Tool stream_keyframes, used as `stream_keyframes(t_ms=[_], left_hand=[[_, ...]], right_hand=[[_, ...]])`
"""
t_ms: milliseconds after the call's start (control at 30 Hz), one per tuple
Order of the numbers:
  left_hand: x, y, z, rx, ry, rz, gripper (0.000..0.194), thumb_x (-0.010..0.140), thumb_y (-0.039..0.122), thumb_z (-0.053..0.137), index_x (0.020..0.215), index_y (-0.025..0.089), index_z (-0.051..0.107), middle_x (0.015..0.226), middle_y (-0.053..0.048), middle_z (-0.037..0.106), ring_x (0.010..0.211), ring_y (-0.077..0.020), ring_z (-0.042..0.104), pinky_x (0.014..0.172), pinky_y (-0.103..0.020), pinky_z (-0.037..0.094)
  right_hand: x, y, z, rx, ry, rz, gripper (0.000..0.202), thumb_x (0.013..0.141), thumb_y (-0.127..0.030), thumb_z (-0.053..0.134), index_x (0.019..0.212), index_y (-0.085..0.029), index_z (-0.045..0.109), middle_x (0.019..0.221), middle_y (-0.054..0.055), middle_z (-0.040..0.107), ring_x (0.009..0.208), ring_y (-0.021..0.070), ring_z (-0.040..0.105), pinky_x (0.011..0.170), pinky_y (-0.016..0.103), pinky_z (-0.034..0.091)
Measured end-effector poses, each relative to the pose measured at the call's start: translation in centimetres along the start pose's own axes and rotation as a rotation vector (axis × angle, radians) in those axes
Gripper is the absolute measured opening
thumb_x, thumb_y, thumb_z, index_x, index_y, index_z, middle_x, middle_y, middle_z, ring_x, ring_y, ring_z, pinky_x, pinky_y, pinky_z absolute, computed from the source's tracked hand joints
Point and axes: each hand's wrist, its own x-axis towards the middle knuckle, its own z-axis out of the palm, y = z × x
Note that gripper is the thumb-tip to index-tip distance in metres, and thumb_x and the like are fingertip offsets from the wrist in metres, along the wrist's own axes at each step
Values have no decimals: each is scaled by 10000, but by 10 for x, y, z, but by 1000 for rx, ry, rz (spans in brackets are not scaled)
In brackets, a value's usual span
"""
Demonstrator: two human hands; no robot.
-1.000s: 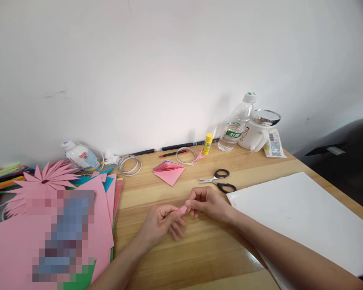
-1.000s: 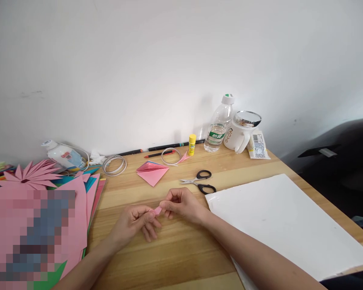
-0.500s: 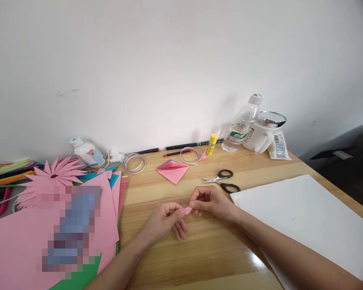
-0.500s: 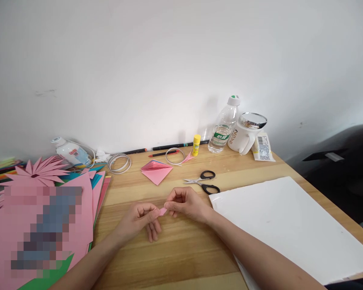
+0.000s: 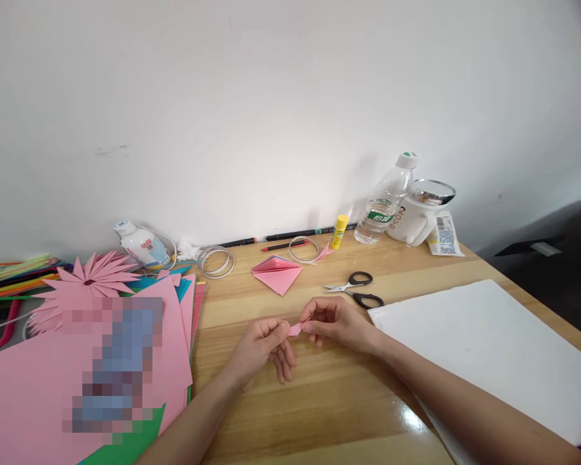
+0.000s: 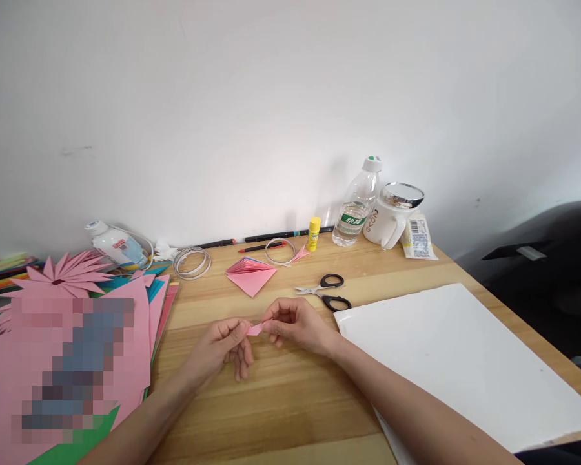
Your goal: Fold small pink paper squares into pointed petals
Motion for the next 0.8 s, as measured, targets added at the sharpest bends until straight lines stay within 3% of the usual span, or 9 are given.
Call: stream_keyframes(t_ms=[67,133,233,367,433,533,700,800], left_hand=[[1,-1,0,70,67,97,400,759,527,506,842,136,500,557,-7,600,376,-110,537,358,-207,414],[3,0,-1,247,208,243,363,789,483,490,926,147,496,626,-9,604,446,-117,558,422,-232,451],[4,0,-7,681,441,517,215,823,351,489,922,170,548,870,-72,625,768,-174,616,695,-325,507],[9,-2,-14,1172,466,767,177,843,242,461,948,183,591,1293,-121,446,1229,-263,379,998,-486,325],[12,-6,-16,1327,434,770,188,846,232,461,973,171,585,1355,-130,381,1297,-283,269,1034,-544,236],[17,-10,-17,1447,385,716,230,854,244,454,1047,160,547,1390,-133,342,1325,-282,201,1050,-565,180],[19,-14,-20,1510,291,629,426,875,292,412,1273,147,373,1405,-127,332,1333,-251,184,1069,-542,152],[20,-15,-23,1496,268,605,485,881,306,397,1330,153,296,1414,-124,315,1339,-238,162,1076,-522,148]], right_hand=[[0,-2,0,-17,51,-22,292,662,-390,692,734,-128,586,570,-22,573,504,72,533,498,202,464],[1,-5,-2,-30,111,-41,303,656,-404,694,712,-131,575,546,-30,559,476,68,521,483,198,450],[2,-8,-6,-33,232,-76,329,659,-438,681,699,-139,551,551,-30,552,453,62,502,467,196,433],[3,-8,-12,-57,520,-117,372,650,-501,658,689,-147,548,564,-11,546,485,86,510,489,224,459],[4,-7,-15,-67,629,-135,382,643,-514,655,700,-150,551,579,0,554,512,102,531,510,238,476],[4,-5,-19,-46,688,-156,382,640,-504,663,733,-151,548,617,9,566,543,114,556,519,245,499],[5,-1,-24,12,735,-181,360,643,-457,686,765,-149,545,670,19,578,578,119,578,525,246,531],[6,1,-27,62,838,-211,357,643,-450,690,778,-148,555,678,22,584,593,124,585,568,270,552]])
